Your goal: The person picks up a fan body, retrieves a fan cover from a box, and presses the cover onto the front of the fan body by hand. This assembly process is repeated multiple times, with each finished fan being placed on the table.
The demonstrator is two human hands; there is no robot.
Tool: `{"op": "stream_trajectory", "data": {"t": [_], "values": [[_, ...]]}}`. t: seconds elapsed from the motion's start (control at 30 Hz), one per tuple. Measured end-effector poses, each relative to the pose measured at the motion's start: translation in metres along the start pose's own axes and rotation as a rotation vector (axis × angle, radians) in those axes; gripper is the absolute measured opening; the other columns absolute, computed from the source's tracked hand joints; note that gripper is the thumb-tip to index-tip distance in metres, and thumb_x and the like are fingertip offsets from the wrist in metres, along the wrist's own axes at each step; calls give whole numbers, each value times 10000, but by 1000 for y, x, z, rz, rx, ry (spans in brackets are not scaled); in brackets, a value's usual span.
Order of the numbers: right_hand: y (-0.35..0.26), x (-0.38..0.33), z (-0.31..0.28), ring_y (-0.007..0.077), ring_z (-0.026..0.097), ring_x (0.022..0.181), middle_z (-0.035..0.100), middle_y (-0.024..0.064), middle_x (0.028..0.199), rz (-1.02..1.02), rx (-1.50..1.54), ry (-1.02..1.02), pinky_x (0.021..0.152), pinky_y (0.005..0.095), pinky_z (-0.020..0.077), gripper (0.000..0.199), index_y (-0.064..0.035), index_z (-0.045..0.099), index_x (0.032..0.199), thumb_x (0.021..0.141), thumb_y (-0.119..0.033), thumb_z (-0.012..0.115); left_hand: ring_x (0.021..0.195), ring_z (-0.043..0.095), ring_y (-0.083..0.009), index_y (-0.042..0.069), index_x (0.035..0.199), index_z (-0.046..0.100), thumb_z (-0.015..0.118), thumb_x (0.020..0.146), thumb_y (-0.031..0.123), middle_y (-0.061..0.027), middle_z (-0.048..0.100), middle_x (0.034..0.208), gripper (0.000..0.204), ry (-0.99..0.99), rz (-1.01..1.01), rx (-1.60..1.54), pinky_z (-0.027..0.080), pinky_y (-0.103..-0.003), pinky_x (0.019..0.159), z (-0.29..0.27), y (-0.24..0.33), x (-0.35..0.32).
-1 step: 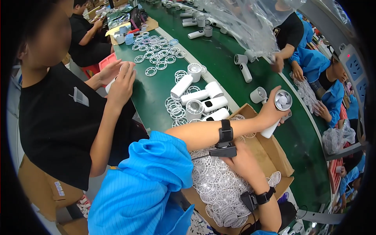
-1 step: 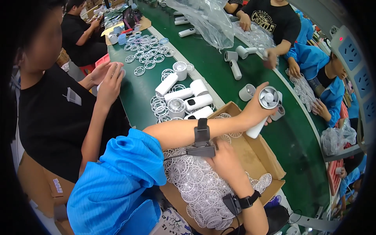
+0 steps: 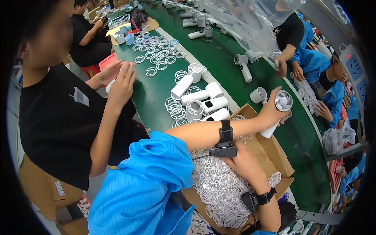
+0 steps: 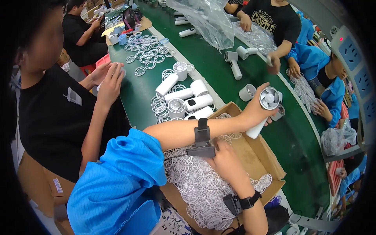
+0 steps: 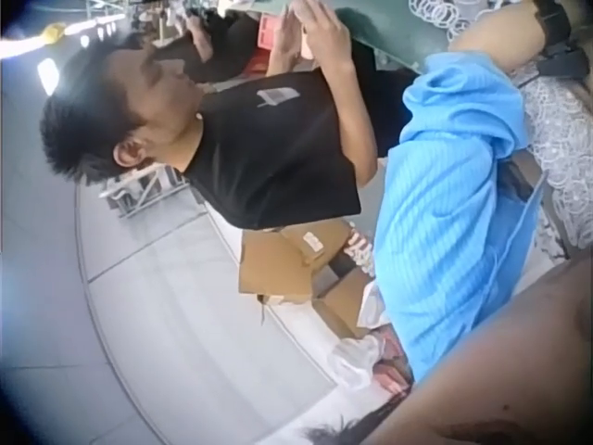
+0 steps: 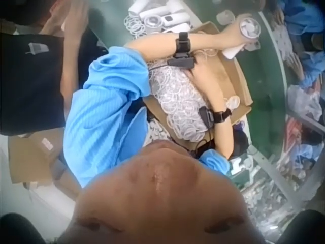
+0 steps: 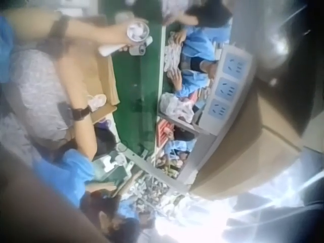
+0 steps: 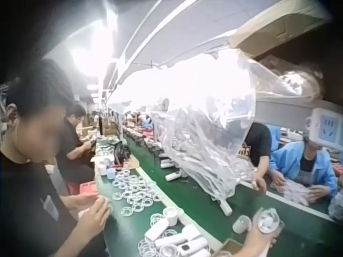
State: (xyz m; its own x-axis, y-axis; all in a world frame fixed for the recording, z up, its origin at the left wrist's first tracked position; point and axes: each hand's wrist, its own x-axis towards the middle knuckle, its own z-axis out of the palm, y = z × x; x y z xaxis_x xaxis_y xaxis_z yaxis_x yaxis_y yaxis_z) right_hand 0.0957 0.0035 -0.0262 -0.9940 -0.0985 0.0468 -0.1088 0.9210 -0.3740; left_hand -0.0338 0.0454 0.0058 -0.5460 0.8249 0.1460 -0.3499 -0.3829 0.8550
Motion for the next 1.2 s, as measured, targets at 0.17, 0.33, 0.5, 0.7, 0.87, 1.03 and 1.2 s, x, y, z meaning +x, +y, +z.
{"op": "stream_trajectory", "data": {"t": [0.17,0.33,0.5,0.7,0.87,1.03,1.2], "values": [[0,-7,-29,351,532,975,486,193,1168,134,329,-285,831,391,456,527,-33,560,1169,733,-262,747,579,605,-147,212,1382,182,645,806,62,-68,605,890,754,10,-78,3,494,-284,442,-2,3,2],[8,-14,-23,324,557,963,543,166,1101,101,187,-305,799,361,470,404,-22,612,1087,751,-208,736,578,606,-143,203,1327,246,648,801,64,-65,603,863,677,36,-144,-50,492,-283,428,-1,3,1],[12,-9,-59,236,589,978,621,122,1056,152,490,-431,830,316,460,287,-7,651,1033,790,-152,700,558,602,-163,244,1344,225,646,807,59,-84,603,826,708,13,-173,-65,485,-307,416,-4,-3,5],[52,-33,-75,172,589,965,634,96,1100,73,853,15,842,290,441,238,31,644,1046,861,-113,600,589,607,-191,198,1310,250,651,776,12,-94,591,862,693,14,-228,-72,508,-330,452,-1,0,2],[81,-26,-70,167,583,927,612,113,1086,329,1321,855,813,289,463,207,39,556,1081,910,-71,522,808,628,-184,131,1316,267,659,751,-16,-89,554,1034,703,-157,-139,-82,550,-309,614,-4,-7,12],[82,-27,-74,158,589,923,615,109,1055,363,1290,1043,800,272,474,218,27,520,1117,914,-51,518,818,620,-182,139,1396,192,664,748,-33,-102,540,1063,820,-244,-1,-86,541,-306,603,13,9,-10],[78,-30,-75,148,589,937,617,102,1048,372,1192,993,811,286,488,239,35,515,1135,910,-41,537,887,592,-181,124,1417,180,700,727,-28,-109,507,1108,877,-204,295,209,507,-298,726,10,4,-9]]}}
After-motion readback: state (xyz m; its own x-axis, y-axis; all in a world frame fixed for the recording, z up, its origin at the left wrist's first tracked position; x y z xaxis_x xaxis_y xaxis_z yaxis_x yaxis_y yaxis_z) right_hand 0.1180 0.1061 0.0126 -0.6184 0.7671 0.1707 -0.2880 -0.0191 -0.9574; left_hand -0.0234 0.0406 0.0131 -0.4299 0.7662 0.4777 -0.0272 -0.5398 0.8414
